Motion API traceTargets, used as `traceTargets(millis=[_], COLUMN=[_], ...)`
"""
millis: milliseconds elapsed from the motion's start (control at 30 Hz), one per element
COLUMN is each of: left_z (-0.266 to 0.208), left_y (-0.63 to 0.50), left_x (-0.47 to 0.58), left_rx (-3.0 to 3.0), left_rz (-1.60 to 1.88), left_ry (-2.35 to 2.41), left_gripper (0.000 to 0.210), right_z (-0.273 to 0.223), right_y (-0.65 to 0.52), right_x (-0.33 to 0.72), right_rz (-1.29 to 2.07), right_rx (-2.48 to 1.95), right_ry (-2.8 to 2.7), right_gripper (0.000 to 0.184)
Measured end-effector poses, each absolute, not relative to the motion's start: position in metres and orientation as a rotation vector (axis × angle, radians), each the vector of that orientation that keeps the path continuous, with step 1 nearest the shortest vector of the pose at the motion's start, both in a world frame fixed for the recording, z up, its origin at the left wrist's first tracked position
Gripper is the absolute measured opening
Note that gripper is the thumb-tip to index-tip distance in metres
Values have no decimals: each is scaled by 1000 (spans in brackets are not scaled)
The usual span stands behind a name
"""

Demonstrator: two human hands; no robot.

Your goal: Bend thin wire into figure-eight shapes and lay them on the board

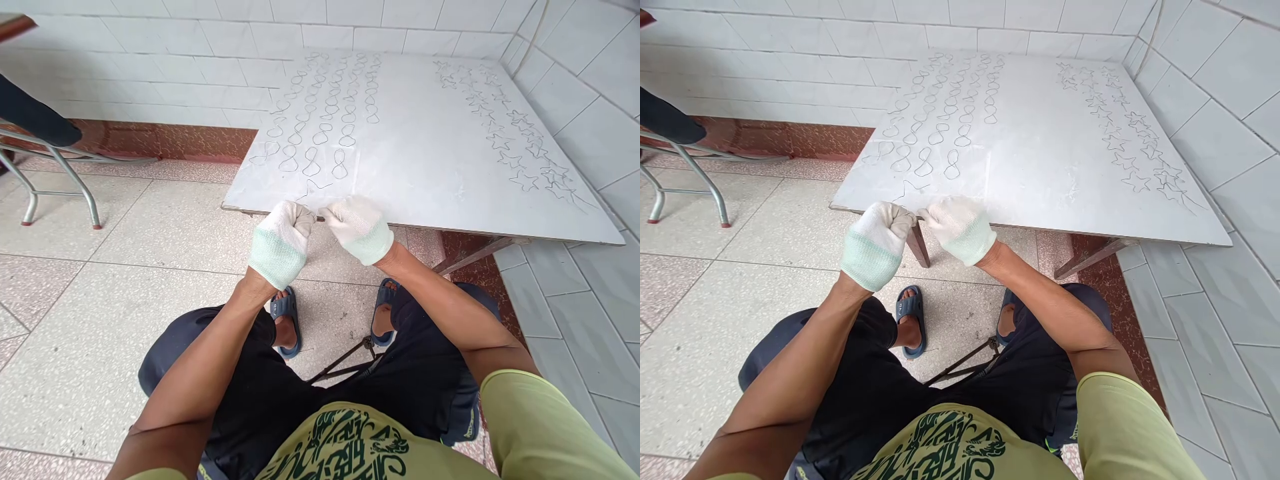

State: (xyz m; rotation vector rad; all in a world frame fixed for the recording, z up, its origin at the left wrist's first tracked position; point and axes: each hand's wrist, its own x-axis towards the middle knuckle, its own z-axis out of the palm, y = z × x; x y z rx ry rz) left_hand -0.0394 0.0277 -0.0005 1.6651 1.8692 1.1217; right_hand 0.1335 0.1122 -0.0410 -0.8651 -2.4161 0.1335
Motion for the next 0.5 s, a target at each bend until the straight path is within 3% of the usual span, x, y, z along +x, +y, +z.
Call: traceTargets(millis=[200,500], left_z=[-4,-5], left_y=[31,31], left_x=[-47,-39], left_rx=[1722,1671], left_rz=[1160,1155], left_ry=[1880,1918], left_gripper=[25,27], right_z=[-49,-35], right_y=[112,105], right_x=[132,125], right_rz=[159,298], right_rx=[-785,-962], right_ry=[-2427,-2363], right_gripper=[53,51])
